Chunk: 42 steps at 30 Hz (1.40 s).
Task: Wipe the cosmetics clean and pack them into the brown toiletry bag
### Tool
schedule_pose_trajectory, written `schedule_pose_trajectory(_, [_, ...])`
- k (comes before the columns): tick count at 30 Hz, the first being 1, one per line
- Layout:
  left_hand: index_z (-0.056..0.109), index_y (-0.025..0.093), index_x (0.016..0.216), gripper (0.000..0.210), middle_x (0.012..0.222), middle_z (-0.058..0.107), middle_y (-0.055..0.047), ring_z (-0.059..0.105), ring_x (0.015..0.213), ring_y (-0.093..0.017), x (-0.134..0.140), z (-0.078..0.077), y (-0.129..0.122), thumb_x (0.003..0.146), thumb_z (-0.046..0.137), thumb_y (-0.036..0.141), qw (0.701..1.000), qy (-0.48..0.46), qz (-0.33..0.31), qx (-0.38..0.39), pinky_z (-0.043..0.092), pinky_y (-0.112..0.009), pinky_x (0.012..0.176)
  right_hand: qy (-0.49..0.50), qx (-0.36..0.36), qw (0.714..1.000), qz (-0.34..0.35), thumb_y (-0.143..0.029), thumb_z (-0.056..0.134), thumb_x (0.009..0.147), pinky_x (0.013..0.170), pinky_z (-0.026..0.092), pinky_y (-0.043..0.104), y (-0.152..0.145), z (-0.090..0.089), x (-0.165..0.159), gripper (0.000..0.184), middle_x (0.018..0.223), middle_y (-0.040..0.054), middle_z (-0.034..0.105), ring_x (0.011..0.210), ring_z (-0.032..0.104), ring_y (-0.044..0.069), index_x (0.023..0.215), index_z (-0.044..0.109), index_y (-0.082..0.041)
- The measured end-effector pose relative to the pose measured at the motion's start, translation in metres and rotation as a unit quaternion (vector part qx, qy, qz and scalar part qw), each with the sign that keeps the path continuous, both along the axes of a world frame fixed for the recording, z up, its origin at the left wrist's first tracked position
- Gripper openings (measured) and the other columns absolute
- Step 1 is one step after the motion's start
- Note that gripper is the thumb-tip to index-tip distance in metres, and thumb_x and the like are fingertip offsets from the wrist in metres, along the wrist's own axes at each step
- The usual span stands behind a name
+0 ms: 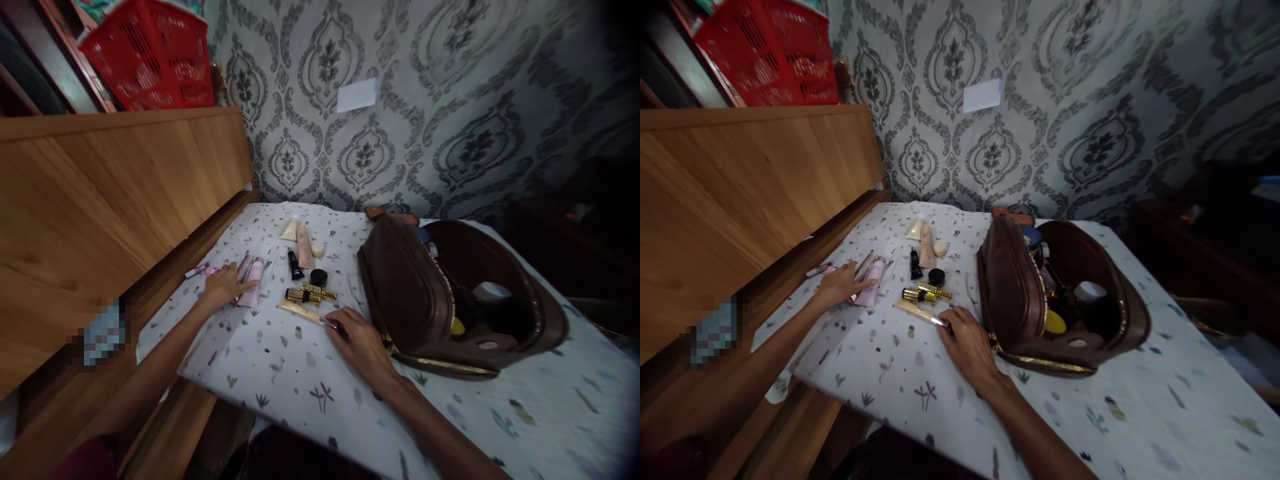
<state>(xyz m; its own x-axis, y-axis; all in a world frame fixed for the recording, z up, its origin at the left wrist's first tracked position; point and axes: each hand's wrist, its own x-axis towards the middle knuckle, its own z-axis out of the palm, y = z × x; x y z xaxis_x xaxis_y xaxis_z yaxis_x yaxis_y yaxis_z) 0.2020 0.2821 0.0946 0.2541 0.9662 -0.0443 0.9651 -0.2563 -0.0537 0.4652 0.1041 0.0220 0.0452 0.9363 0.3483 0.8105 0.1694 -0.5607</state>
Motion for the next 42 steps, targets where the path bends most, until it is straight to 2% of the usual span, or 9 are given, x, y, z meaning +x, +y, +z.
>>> schedule_pose_trajectory(7, [0.046,0.019,0.133,0.084,0.124,0.067,-0.019,0.063,0.112,-0.038,-0.005,0.008,0.010,0.074,0.051,0.078,0.995,0.011,-0.055,-0.079,0.047,-0.041,0.083,0.009,-0.015,1.000,-0.002,-0.022,0.051,0.090,0.078,0.052,0.036,0.000,0.001,-0.001,0.015,0.094,0.0065,0.066,0.089,0.063,0.023,0.095,0.065,-0.020])
schedule_pose_trajectory(10, [0.041,0.022,0.140,0.086,0.118,0.069,-0.016,0.065,0.108,-0.037,-0.009,0.010,0.016,0.073,0.055,0.075,0.990,0.008,-0.099,-0.101,0.047,-0.039,0.080,0.012,-0.002,1.000,0.000,-0.023,0.051,0.090,0.076,0.052,0.036,-0.001,0.001,0.000,0.014,0.092,0.0062,0.066,0.087,0.063,0.022,0.094,0.065,-0.021])
schedule_pose_trajectory(14, [0.038,0.027,0.144,0.086,0.123,0.068,-0.012,0.065,0.108,-0.035,-0.013,0.012,0.018,0.073,0.060,0.070,0.983,0.000,-0.142,-0.115,0.047,-0.036,0.081,0.014,0.011,1.000,0.001,-0.022,0.052,0.089,0.075,0.052,0.035,-0.001,-0.001,0.000,0.014,0.091,0.0061,0.066,0.085,0.063,0.022,0.094,0.065,-0.022])
schedule_pose_trajectory(17, [0.035,0.028,0.148,0.089,0.126,0.067,-0.010,0.065,0.108,-0.033,-0.019,0.012,0.021,0.073,0.060,0.069,0.976,-0.051,-0.156,-0.143,0.048,-0.035,0.082,0.014,0.002,1.000,-0.002,-0.023,0.052,0.090,0.076,0.052,0.035,0.000,0.000,0.000,0.014,0.092,0.0063,0.066,0.087,0.063,0.022,0.094,0.065,-0.021])
schedule_pose_trajectory(20, [0.039,0.025,0.147,0.077,0.137,0.061,-0.007,0.060,0.118,-0.028,-0.029,0.008,0.030,0.082,0.050,0.065,0.954,-0.162,-0.179,-0.180,0.046,-0.030,0.091,0.012,-0.015,1.000,0.005,-0.025,0.050,0.090,0.077,0.052,0.035,0.000,0.001,0.000,0.016,0.093,0.0068,0.065,0.089,0.063,0.023,0.095,0.065,-0.020])
schedule_pose_trajectory(23, [0.050,0.020,0.139,0.065,0.140,0.059,-0.007,0.054,0.126,-0.025,-0.039,0.002,0.041,0.087,0.043,0.060,0.937,-0.228,-0.160,-0.210,0.043,-0.028,0.100,0.008,-0.018,1.000,0.004,-0.026,0.050,0.090,0.077,0.051,0.035,0.000,0.000,0.000,0.016,0.091,0.0066,0.065,0.088,0.062,0.023,0.094,0.065,-0.020])
schedule_pose_trajectory(28, [0.054,0.021,0.135,0.061,0.143,0.056,-0.005,0.051,0.130,-0.023,-0.047,-0.005,0.049,0.087,0.044,0.056,0.928,-0.258,-0.129,-0.235,0.038,-0.029,0.107,0.011,-0.003,1.000,0.001,-0.028,0.050,0.091,0.073,0.050,0.034,0.000,-0.002,0.000,0.017,0.090,0.0064,0.066,0.085,0.062,0.023,0.094,0.065,-0.021])
schedule_pose_trajectory(35, [0.064,0.022,0.126,0.060,0.129,0.066,-0.005,0.058,0.119,-0.025,-0.053,-0.006,0.051,0.078,0.056,0.058,0.920,-0.284,-0.114,-0.245,0.047,-0.027,0.094,0.007,-0.015,1.000,-0.001,-0.028,0.050,0.091,0.067,0.049,0.032,-0.001,0.001,-0.001,0.017,0.088,0.0063,0.065,0.084,0.062,0.023,0.093,0.065,-0.022])
schedule_pose_trajectory(42, [0.066,0.019,0.121,0.059,0.118,0.071,-0.005,0.063,0.108,-0.025,-0.056,-0.003,0.051,0.077,0.055,0.056,0.917,-0.286,-0.119,-0.252,0.050,-0.029,0.087,0.018,-0.023,1.000,0.003,-0.028,0.050,0.091,0.075,0.051,0.035,-0.001,0.001,0.001,0.016,0.092,0.0064,0.066,0.088,0.063,0.024,0.095,0.065,-0.021])
